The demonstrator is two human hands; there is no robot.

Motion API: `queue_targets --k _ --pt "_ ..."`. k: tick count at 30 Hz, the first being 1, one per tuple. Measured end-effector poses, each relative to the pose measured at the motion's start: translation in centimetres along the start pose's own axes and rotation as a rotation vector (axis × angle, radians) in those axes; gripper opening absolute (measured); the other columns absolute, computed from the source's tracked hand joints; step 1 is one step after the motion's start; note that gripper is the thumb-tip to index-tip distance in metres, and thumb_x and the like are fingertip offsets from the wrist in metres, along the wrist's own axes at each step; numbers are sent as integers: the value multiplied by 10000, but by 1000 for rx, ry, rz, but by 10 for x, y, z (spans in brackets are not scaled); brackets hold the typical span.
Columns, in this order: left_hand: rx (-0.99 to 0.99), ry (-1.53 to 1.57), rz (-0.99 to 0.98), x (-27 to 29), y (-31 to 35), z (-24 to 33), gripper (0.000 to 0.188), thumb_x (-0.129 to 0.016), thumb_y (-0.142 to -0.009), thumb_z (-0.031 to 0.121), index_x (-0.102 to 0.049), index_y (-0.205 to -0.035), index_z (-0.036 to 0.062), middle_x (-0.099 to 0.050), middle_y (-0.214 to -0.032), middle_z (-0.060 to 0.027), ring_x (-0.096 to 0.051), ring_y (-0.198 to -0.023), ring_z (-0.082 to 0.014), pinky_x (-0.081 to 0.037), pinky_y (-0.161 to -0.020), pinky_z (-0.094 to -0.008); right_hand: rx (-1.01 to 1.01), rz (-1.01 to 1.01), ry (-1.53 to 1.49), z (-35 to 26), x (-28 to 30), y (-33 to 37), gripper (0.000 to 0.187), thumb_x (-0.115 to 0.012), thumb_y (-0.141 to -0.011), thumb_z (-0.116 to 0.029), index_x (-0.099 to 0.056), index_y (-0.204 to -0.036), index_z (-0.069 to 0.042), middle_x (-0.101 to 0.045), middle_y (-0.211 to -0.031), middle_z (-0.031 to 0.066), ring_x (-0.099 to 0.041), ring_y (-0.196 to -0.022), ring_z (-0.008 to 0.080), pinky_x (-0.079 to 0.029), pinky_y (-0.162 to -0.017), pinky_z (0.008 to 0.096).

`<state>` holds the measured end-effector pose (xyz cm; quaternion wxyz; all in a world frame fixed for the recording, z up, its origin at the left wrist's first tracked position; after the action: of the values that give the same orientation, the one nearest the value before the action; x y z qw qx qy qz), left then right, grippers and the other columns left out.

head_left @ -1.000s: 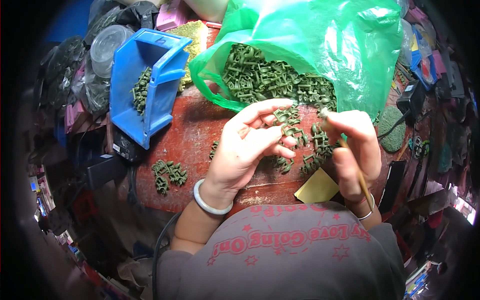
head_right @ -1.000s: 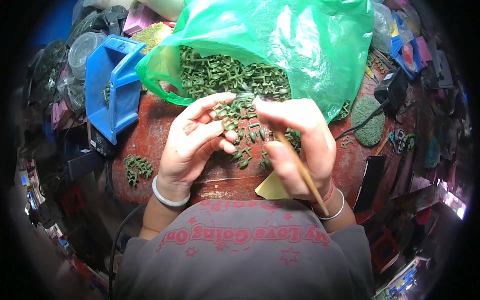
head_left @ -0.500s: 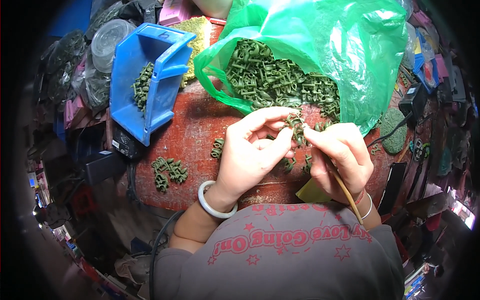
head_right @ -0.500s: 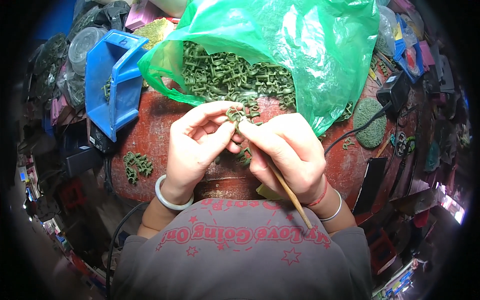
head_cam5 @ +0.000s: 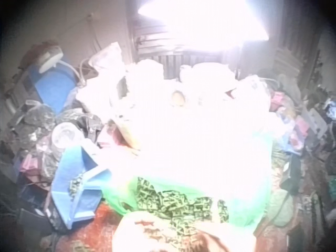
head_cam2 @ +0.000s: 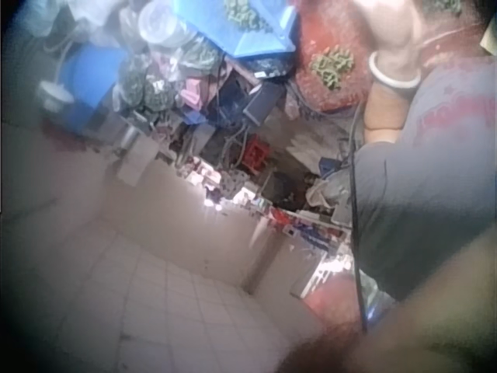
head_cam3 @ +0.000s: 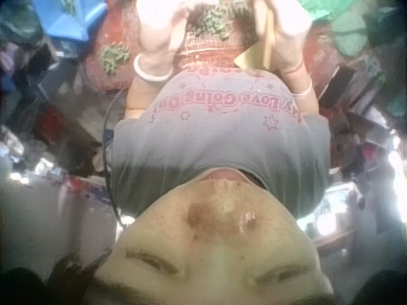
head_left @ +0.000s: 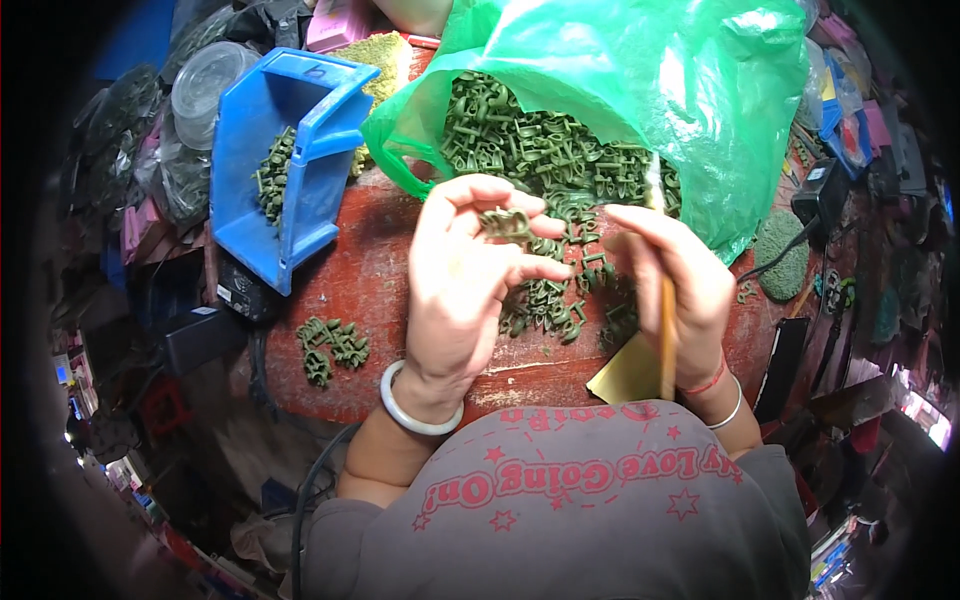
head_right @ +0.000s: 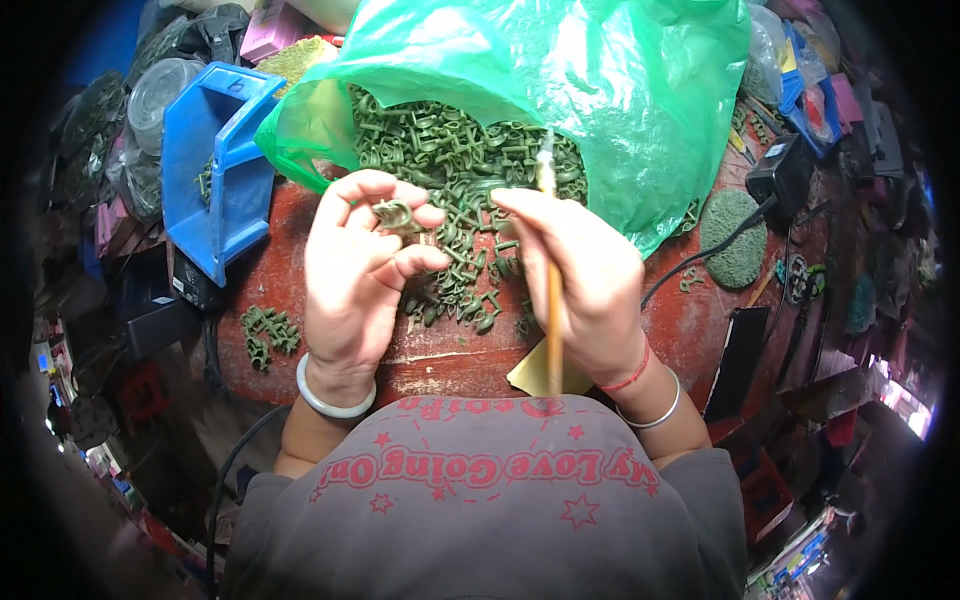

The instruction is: The person picks up and assembles small green plastic parts by hand on a wooden table, using a thin wooden tool to push and position the pieces together.

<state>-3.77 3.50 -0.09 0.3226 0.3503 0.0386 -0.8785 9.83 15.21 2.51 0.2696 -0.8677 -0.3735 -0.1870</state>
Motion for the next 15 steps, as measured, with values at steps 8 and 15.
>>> queue_targets --k 8,15 --pt "142 127 43 8 -1 2 97 -589 -951 125 -547 -910 48 -579 -762 -41 -537 -611 -77 -393 -476 -184 227 -127 367 3 -22 -9 322 -687 -740 17 -604 -1049 -21 -576 -835 124 -578 -811 317 -491 -751 400" --pt "212 -343 57 -3 0 -4 135 -631 -934 83 -573 -1043 28 -590 -817 -25 -503 -592 -33 -361 -456 -160 119 -159 225 6 -6 -2 340 -732 -741 -12 -625 -1063 -25 -651 -946 136 -623 -878 319 -504 -785 397"
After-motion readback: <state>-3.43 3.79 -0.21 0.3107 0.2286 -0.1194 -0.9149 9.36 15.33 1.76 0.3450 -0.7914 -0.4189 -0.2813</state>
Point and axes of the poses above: each hand's wrist, its own y-axis away from the middle knuckle, its own x-axis out of the back of the hand, z = x × y, the point moved 4 cm from there along -y, towards the middle knuckle
